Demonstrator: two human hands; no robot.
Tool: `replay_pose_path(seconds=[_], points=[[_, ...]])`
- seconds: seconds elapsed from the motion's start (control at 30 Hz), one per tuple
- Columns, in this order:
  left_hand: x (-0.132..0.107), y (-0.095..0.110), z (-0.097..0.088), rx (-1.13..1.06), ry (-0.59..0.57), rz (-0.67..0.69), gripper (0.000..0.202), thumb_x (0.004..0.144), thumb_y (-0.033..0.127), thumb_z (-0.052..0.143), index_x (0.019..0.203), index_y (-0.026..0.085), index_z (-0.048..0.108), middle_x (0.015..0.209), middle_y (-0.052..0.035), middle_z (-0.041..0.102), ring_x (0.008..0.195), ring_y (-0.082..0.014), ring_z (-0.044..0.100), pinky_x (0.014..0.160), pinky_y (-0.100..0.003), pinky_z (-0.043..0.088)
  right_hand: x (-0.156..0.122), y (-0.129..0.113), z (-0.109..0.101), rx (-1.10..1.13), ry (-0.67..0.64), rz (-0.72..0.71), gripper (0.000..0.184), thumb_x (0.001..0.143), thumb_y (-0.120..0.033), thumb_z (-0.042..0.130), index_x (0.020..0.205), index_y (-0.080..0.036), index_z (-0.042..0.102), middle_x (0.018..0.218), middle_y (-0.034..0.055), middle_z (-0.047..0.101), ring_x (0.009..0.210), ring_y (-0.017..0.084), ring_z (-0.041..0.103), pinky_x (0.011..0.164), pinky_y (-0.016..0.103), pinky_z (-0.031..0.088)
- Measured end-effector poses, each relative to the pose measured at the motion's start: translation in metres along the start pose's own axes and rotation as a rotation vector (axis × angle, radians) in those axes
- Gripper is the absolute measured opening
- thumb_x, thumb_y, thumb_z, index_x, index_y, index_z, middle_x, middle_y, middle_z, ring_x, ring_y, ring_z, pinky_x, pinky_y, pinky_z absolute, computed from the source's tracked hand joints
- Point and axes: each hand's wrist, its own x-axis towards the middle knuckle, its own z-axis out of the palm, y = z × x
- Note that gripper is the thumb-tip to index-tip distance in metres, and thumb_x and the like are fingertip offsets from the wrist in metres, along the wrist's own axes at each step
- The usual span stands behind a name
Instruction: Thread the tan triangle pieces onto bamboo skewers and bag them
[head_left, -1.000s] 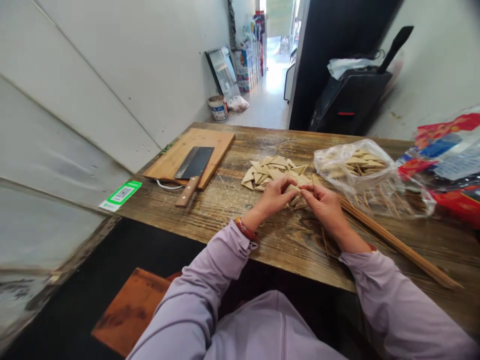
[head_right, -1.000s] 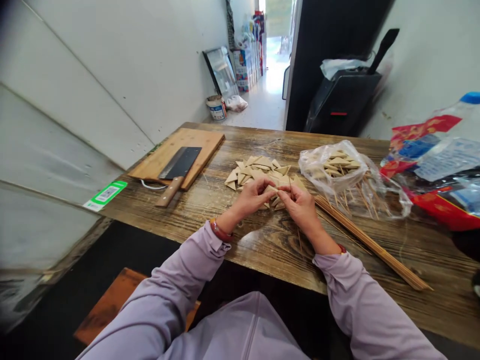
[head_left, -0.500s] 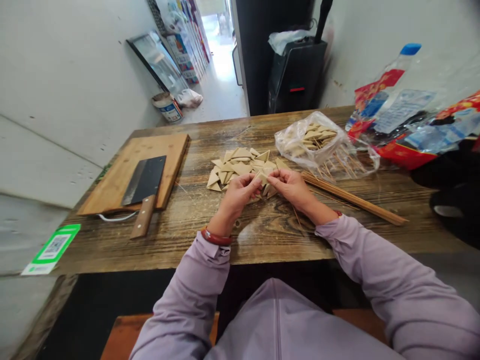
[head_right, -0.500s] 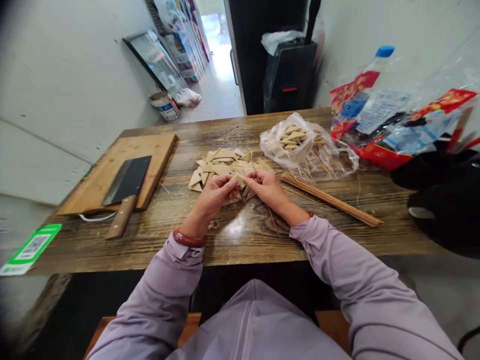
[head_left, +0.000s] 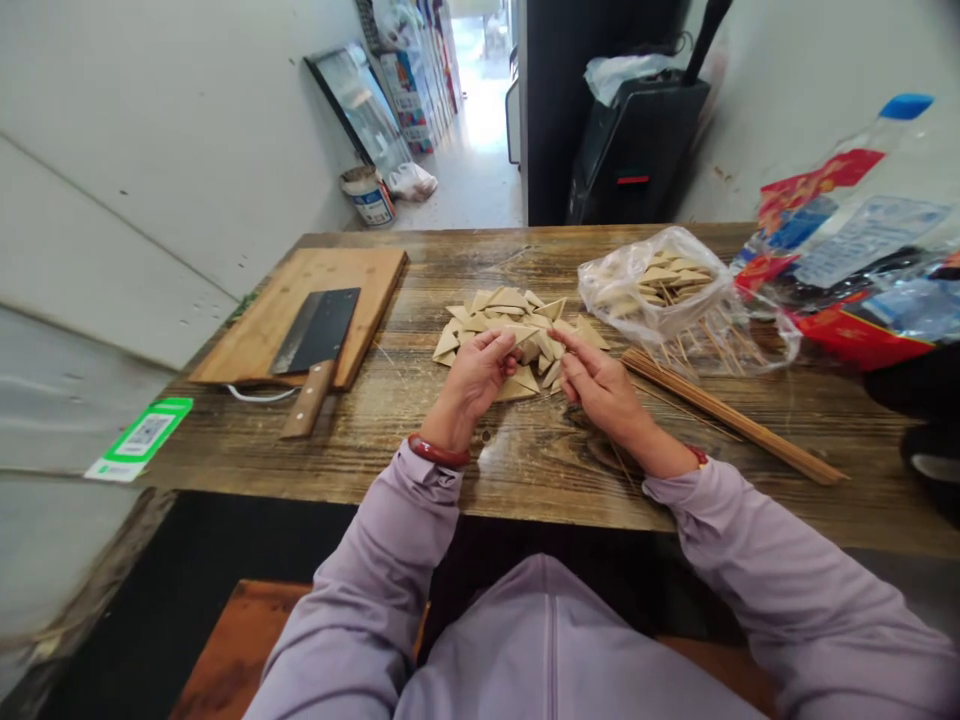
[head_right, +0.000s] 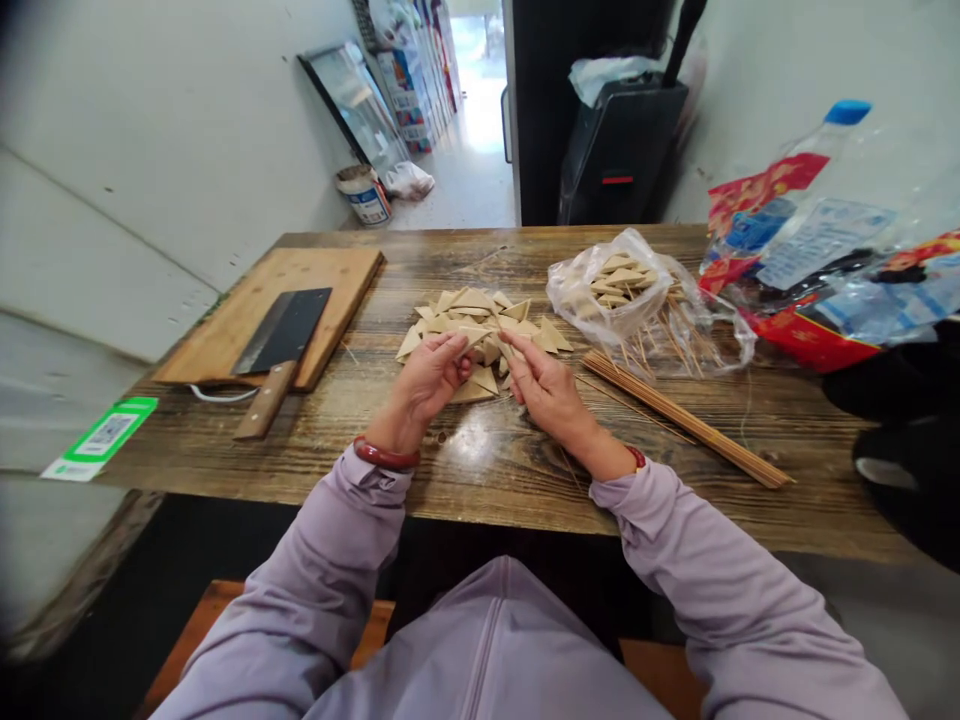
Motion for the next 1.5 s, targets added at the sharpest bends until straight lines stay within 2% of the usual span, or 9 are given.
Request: replay_pose_path(seconds=[0.1,0.27,0.37,0.47,0.6,0.73,0.97,1.3,1.5], points=[[-0.0008,0.0026,0.0023,-0.044,0.02,-0.037,0.025,0.076,0.023,0.084,0.078,0.013,0.06,0.063,0.0015,0.062,0.052,-0.0048,0.053,0.052,-0.016,0.04,-0.0033,0.001,0.0049,-0.082,-0.058,-0.034,0.045,0.098,-0.035,0.05,0.134,-0.014,0.067,0.059,-0.0044,0.054,0.052,0.013,0.049,0.058,0.028,0.042],[-0.0011,0.0051,0.0041,-0.072,0.066,-0.069,0.024,0.082,0.02,0.078,0.075,0.014,0.056,0.06,0.002,0.061,0.047,-0.0041,0.051,0.047,-0.014,0.037,-0.0057,0.0046,0.0102,-0.221,-0.038,-0.108,0.035,0.09,-0.027,0.054,0.113,-0.015,0.077,0.066,-0.0004,0.063,0.059,0.014,0.055,0.063,0.028,0.046],[-0.0018,0.0064,0.0056,-0.081,0.081,-0.072,0.02,0.088,0.016,0.07,0.075,0.014,0.055,0.057,0.0021,0.059,0.046,-0.0041,0.05,0.045,-0.013,0.036,-0.0071,0.0043,0.0105,-0.233,-0.053,-0.105,0.035,0.092,-0.028,0.053,0.114,-0.015,0.077,0.077,0.0036,0.072,0.064,0.015,0.061,0.066,0.029,0.05],[-0.0031,0.0083,0.0073,-0.079,0.088,-0.064,0.018,0.092,0.013,0.063,0.076,0.014,0.056,0.056,0.0022,0.058,0.045,-0.0036,0.049,0.044,-0.013,0.035,-0.0082,0.0033,0.0101,-0.227,-0.068,-0.114,0.036,0.094,-0.031,0.054,0.118,-0.016,0.076,0.091,0.0076,0.077,0.078,0.018,0.069,0.074,0.031,0.053],[-0.0044,0.0098,0.0083,-0.066,0.093,-0.051,0.018,0.088,0.015,0.07,0.078,0.015,0.056,0.056,0.0036,0.058,0.044,-0.0033,0.048,0.044,-0.012,0.035,-0.0093,0.0032,0.0096,-0.248,-0.11,-0.084,0.045,0.096,-0.03,0.049,0.133,-0.014,0.07,0.085,0.0069,0.075,0.082,0.02,0.071,0.072,0.03,0.054],[-0.0045,0.009,0.0078,-0.047,0.09,-0.039,0.019,0.084,0.017,0.075,0.08,0.015,0.056,0.057,0.0042,0.058,0.045,-0.003,0.05,0.044,-0.012,0.034,-0.0096,0.0035,0.0095,-0.252,-0.127,-0.073,0.048,0.096,-0.028,0.047,0.138,-0.015,0.067,0.084,0.0061,0.075,0.08,0.019,0.07,0.072,0.029,0.053],[-0.0043,0.0069,0.007,-0.02,0.069,-0.017,0.015,0.081,0.014,0.075,0.09,0.013,0.063,0.059,0.0041,0.06,0.045,-0.0029,0.05,0.044,-0.013,0.033,-0.0097,0.0002,0.0099,-0.259,-0.137,-0.084,0.048,0.097,-0.027,0.046,0.139,-0.012,0.066,0.088,0.0087,0.077,0.078,0.019,0.069,0.075,0.031,0.053],[-0.0038,0.0049,0.0062,-0.013,0.062,0.002,0.018,0.078,0.015,0.079,0.089,0.013,0.065,0.06,0.003,0.061,0.047,-0.0029,0.05,0.046,-0.014,0.033,-0.0087,0.0013,0.0094,-0.278,-0.131,-0.076,0.048,0.096,-0.026,0.047,0.139,-0.018,0.067,0.088,0.0066,0.077,0.077,0.019,0.069,0.075,0.031,0.053],[-0.0034,0.0041,0.0059,-0.011,0.056,0.011,0.016,0.079,0.014,0.077,0.09,0.012,0.066,0.06,0.0031,0.06,0.047,-0.003,0.049,0.046,-0.014,0.031,-0.0086,0.0,0.0091,-0.279,-0.128,-0.086,0.048,0.096,-0.026,0.047,0.138,-0.015,0.068,0.087,0.0071,0.076,0.076,0.018,0.068,0.074,0.031,0.053]])
